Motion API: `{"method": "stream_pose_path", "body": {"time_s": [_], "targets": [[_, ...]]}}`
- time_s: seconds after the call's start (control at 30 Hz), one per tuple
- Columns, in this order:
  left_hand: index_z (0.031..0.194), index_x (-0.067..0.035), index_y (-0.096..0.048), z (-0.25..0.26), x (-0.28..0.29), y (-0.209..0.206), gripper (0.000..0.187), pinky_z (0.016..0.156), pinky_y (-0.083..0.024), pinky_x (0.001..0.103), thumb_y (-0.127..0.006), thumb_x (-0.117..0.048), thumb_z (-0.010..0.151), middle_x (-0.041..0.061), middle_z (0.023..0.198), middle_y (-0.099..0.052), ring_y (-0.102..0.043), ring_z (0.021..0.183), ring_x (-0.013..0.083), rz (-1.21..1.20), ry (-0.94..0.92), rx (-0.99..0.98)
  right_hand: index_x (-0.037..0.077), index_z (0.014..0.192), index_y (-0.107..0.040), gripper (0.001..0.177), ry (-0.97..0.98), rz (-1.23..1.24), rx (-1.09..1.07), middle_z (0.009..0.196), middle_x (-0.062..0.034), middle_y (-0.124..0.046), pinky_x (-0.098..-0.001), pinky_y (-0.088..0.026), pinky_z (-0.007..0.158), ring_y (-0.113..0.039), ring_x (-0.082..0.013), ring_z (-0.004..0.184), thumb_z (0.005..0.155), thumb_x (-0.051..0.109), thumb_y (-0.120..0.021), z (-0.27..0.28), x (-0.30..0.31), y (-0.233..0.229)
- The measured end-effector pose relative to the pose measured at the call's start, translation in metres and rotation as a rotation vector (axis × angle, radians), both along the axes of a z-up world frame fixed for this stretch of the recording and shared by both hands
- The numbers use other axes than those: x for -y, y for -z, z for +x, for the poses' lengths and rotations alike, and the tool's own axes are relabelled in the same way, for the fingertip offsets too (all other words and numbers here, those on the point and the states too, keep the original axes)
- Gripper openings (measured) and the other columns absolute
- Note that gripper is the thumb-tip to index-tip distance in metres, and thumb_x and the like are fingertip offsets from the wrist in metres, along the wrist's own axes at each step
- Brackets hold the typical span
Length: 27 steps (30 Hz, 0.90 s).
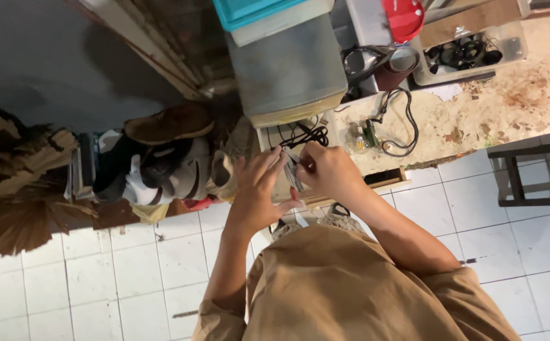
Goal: The person manipulates a small black component and electrical wires, using a screwdriver to secure connections and handling a light bulb on a workbench.
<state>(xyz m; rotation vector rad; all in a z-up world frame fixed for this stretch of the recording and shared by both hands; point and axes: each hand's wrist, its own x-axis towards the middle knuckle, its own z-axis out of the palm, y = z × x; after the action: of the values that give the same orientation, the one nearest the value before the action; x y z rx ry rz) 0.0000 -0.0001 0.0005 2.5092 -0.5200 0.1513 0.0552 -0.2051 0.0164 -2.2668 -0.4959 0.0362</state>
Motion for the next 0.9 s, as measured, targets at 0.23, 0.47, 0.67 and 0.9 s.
{"method": "stream_pose_path", "body": {"time_s": [0.23, 0.47, 0.67, 0.9], "targets": [[0.154, -0.010, -0.043, 0.004, -0.003, -0.012, 0.109, 0.121, -0.024, 0.060, -0.093, -0.047, 0.065, 0.014, 0.157, -0.045, -0.041, 0.146, 0.0317, -0.109, 0.092, -0.015, 0.002, 0.100, -0.068, 0.019, 0.041, 0.164, -0.158, 0.073, -0.0093, -0.075, -0.0298, -0.060, 0.061, -0.076, -0.0167, 0.064, 0.084, 0.011, -0.074, -0.020, 0.013, -0.021], [0.154, -0.008, -0.049, -0.004, 0.013, -0.016, 0.098, 0.119, -0.040, 0.046, -0.090, -0.046, 0.074, 0.015, 0.156, -0.046, -0.045, 0.146, 0.0356, -0.408, 0.218, -0.052, 0.003, 0.111, -0.072, 0.027, 0.208, 0.252, -0.165, 0.087, -0.0072, -0.079, -0.0264, -0.058, 0.061, -0.070, -0.0101, 0.063, 0.085, 0.007, -0.078, -0.057, 0.032, -0.020], [0.157, -0.007, -0.043, -0.011, 0.053, -0.026, 0.102, 0.120, -0.040, 0.047, -0.092, -0.041, 0.074, 0.017, 0.160, -0.040, -0.041, 0.147, 0.0360, -0.395, 0.271, 0.018, 0.004, 0.128, -0.068, 0.042, 0.128, 0.444, -0.419, 0.099, -0.0035, -0.080, -0.0260, -0.061, 0.072, -0.072, -0.0085, 0.082, 0.086, 0.002, -0.073, -0.079, 0.087, -0.025], [0.158, -0.012, -0.041, -0.014, 0.125, -0.031, 0.100, 0.117, -0.048, 0.043, -0.093, -0.033, 0.075, 0.018, 0.162, -0.038, -0.048, 0.147, 0.0351, -0.564, 0.318, -0.156, 0.003, 0.127, -0.069, 0.048, 0.087, 0.462, -0.355, 0.103, -0.0057, -0.078, -0.0295, -0.063, 0.076, -0.074, -0.0110, 0.086, 0.080, 0.000, -0.081, -0.087, 0.172, -0.014]]}}
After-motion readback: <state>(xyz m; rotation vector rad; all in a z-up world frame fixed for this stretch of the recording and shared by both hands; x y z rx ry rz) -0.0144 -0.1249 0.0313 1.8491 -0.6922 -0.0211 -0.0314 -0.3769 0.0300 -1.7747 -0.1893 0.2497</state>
